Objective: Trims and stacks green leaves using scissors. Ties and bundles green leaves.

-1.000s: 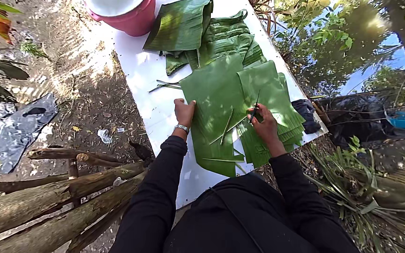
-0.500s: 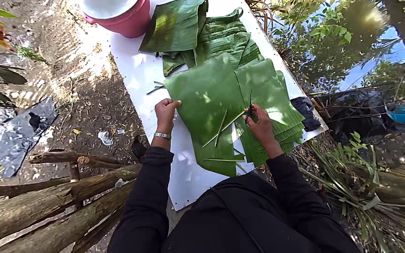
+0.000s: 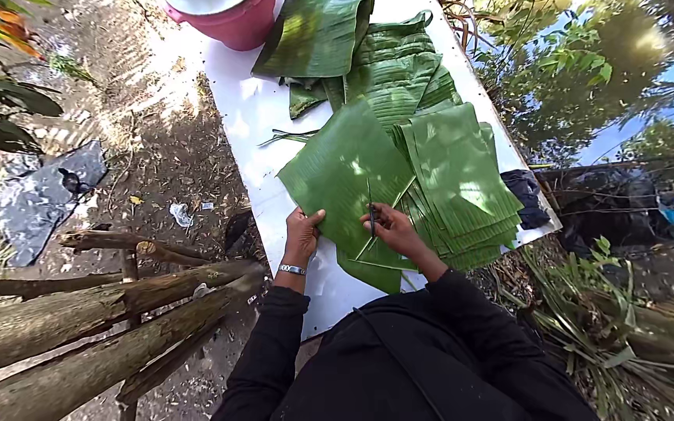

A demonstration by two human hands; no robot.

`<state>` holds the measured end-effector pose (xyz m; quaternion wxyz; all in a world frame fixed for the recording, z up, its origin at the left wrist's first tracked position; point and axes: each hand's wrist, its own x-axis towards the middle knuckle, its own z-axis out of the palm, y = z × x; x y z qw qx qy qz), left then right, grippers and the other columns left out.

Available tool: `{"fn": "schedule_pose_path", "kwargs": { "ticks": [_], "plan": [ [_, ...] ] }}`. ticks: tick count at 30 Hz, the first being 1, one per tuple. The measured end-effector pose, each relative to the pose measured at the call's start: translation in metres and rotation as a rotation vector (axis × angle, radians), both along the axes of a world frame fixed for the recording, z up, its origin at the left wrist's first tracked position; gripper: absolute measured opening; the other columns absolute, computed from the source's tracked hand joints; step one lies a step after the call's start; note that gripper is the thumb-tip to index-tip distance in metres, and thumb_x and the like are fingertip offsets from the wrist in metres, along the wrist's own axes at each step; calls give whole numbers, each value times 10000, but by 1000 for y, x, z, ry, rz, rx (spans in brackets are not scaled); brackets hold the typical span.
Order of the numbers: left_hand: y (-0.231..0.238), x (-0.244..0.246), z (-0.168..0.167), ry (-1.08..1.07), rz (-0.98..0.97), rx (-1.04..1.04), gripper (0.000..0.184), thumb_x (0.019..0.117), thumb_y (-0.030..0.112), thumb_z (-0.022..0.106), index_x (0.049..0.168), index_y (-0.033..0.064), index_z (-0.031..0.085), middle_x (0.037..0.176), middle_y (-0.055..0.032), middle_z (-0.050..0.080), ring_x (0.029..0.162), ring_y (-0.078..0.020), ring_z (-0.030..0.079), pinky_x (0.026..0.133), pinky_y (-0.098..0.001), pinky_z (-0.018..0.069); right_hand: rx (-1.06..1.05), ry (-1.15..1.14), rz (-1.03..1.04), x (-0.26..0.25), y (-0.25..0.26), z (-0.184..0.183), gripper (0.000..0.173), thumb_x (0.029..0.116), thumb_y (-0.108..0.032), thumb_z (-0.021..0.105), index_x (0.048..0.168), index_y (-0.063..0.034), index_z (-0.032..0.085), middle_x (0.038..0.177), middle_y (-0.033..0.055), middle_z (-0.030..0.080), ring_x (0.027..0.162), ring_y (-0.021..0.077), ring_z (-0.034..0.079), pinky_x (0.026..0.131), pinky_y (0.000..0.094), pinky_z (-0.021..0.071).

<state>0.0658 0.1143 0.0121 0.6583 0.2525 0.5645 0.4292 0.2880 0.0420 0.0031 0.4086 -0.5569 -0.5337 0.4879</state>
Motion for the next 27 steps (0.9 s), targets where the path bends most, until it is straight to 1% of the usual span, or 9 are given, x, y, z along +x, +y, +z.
{"fn": "schedule_pose_path", "kwargs": {
  "ticks": [2,4,6,10,12,14,18,23,27],
  "plan": [
    [4,-10,4,59,-21,1,297,926,-94,638,1198,19,600,998,-105,721,799,-181,716,691,-355,615,-69,-19,-130,6,0,6,491,994,-181,676,1423,-1,518,1137,91,739,831,160,713,714,348,601],
    [11,-25,10,122,-92,22,299,917,-94,643,1189,27,615,995,-89,718,788,-158,705,674,-330,607,-120,-92,-231,18,1,11,531,1009,-217,664,1464,-19,475,1206,113,719,848,201,718,715,395,598],
    [18,-44,17,156,-201,18,302,914,-99,641,1186,31,618,989,-82,716,779,-147,699,670,-320,603,-136,-146,-264,29,2,18,516,1016,-221,659,1453,-15,478,1200,131,718,853,229,720,733,424,597],
    [23,-68,21,185,-342,-38,305,902,-131,628,1170,15,628,949,-88,733,754,-147,715,662,-317,614,28,-246,-244,31,6,29,440,948,-138,732,1339,6,592,1023,135,746,751,229,714,693,420,606],
    [20,-68,18,204,-316,-50,288,900,-135,631,1151,6,636,935,-87,734,747,-147,715,662,-315,613,126,-363,-242,22,12,31,410,899,-114,767,1281,-24,648,935,125,740,702,249,704,649,460,598],
    [14,-64,14,178,-270,-50,260,920,-109,631,1154,3,637,943,-89,736,772,-158,722,698,-331,620,132,-447,-247,8,20,28,398,867,-92,783,1246,-63,665,892,108,730,701,274,691,625,505,575],
    [-1,-59,2,17,-201,-41,213,963,-36,610,1166,23,633,967,-100,747,835,-182,737,766,-367,629,54,-604,-246,-16,33,6,539,820,-110,810,1327,-102,627,1094,162,677,776,323,681,608,535,554],
    [-17,-59,-6,-76,-219,-6,209,946,-41,606,1147,11,637,951,-102,751,843,-181,740,796,-368,631,88,-711,-245,-23,32,-4,596,779,-124,848,1329,-82,622,1104,192,655,805,352,681,604,523,555],
    [-20,-55,0,-84,-244,-17,211,955,-33,613,1162,7,626,962,-110,753,854,-192,745,803,-373,633,96,-758,-239,-26,35,-5,651,744,-172,877,1337,-99,620,1151,188,646,896,364,687,635,544,562]
  ]
}}
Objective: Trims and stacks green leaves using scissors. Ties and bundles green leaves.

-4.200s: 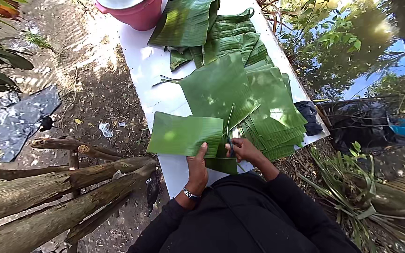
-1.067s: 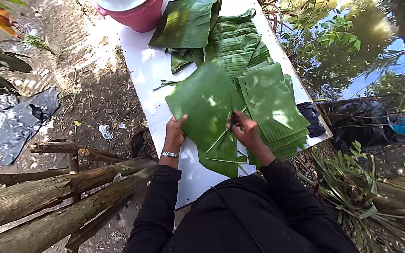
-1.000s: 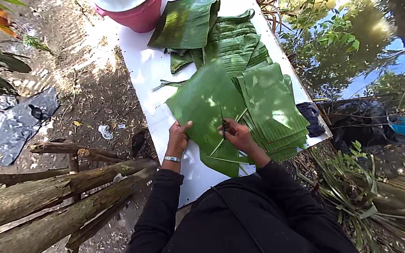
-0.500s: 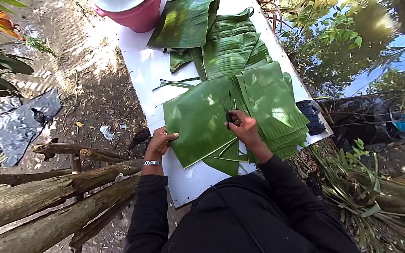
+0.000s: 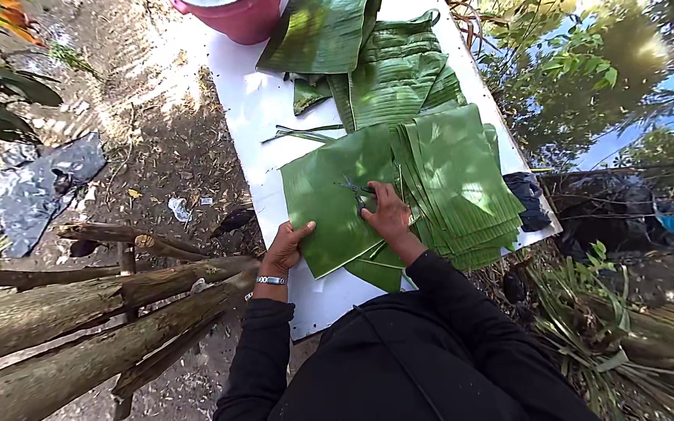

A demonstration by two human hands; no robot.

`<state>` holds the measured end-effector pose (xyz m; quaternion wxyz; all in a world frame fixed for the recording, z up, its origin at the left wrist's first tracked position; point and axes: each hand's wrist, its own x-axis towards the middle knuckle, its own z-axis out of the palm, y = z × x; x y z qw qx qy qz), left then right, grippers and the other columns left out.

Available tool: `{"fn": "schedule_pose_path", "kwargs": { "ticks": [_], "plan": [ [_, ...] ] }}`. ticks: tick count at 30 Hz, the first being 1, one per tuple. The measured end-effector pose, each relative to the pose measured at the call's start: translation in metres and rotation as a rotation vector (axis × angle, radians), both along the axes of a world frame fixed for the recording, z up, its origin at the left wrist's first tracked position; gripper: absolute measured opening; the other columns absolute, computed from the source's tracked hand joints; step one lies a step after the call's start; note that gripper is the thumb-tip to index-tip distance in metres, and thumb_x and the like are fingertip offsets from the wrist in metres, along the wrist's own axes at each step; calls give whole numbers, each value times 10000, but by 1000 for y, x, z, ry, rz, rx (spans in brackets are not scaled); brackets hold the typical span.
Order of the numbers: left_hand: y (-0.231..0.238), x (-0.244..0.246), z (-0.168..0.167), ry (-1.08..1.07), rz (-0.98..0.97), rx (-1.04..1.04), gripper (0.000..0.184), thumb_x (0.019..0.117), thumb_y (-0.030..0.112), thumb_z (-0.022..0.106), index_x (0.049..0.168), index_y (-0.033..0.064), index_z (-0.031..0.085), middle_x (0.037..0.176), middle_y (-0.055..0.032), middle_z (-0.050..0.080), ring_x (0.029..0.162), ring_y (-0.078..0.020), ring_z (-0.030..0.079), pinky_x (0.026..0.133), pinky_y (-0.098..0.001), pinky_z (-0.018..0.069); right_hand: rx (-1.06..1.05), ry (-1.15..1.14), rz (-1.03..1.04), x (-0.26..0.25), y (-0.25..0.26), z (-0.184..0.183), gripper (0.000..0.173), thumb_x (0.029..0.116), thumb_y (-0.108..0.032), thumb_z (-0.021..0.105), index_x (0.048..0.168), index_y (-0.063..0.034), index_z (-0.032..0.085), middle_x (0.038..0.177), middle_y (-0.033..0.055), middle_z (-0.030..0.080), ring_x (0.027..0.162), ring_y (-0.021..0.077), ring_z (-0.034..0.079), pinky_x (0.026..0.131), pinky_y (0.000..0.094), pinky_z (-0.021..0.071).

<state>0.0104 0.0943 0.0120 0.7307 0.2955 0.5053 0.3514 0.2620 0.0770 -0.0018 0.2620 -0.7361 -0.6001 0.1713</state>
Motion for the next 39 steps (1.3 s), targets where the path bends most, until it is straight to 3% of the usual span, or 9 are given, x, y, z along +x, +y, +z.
{"fn": "schedule_pose_path", "kwargs": {
  "ticks": [2,4,6,8,11,15,22,30,39],
  "plan": [
    [-1,4,4,19,-8,-18,251,950,-48,620,1195,5,603,976,-114,749,864,-197,744,807,-376,633,1,95,23,5,0,-1,640,769,-186,862,1349,-80,614,1149,197,643,844,350,680,632,533,560],
    [0,6,7,35,16,-34,245,968,-47,607,1208,1,594,979,-115,746,863,-198,743,805,-379,633,-55,403,67,17,-5,5,589,843,-172,809,1379,-77,586,1116,151,657,728,255,646,604,441,554],
    [3,6,12,27,66,-53,203,988,-27,581,1185,16,605,959,-106,747,837,-188,742,776,-367,635,-232,847,135,33,-18,24,474,936,-161,730,1369,-75,560,965,84,678,629,163,636,560,326,576],
    [5,4,14,8,103,-78,181,1004,-1,571,1178,33,610,961,-103,747,829,-188,743,761,-369,636,-417,1111,253,53,-42,34,357,964,-204,660,1267,-28,596,833,50,697,580,113,633,543,269,563],
    [10,4,13,7,124,-83,170,1008,7,567,1168,41,614,954,-99,746,821,-180,741,753,-363,635,-667,1159,434,79,-84,28,378,959,-361,661,1159,-42,648,782,-17,711,566,65,636,521,231,542],
    [10,8,12,-19,138,-90,161,1011,14,557,1155,51,619,952,-93,748,823,-176,743,749,-359,635,-799,1145,435,84,-123,8,345,962,-390,667,1092,-71,665,764,-35,713,535,42,611,496,207,509],
    [8,2,5,-62,164,-99,159,1012,1,543,1149,50,609,961,-104,748,840,-190,747,765,-375,636,-730,1248,423,76,-118,1,337,980,-384,655,1122,-79,639,781,-22,708,548,55,620,500,207,515],
    [10,-3,3,-62,183,-109,163,1003,4,557,1148,60,608,959,-96,748,838,-186,745,760,-373,636,-734,1282,532,83,-117,-6,540,918,-505,719,1239,-87,600,906,-4,727,630,73,649,527,217,526],
    [9,-1,2,-85,154,-131,173,999,-3,555,1152,56,611,959,-109,753,837,-196,751,758,-378,640,-699,1207,448,66,-103,-6,407,976,-431,660,1174,-79,613,833,-22,714,569,58,618,500,206,505]
  ]
}}
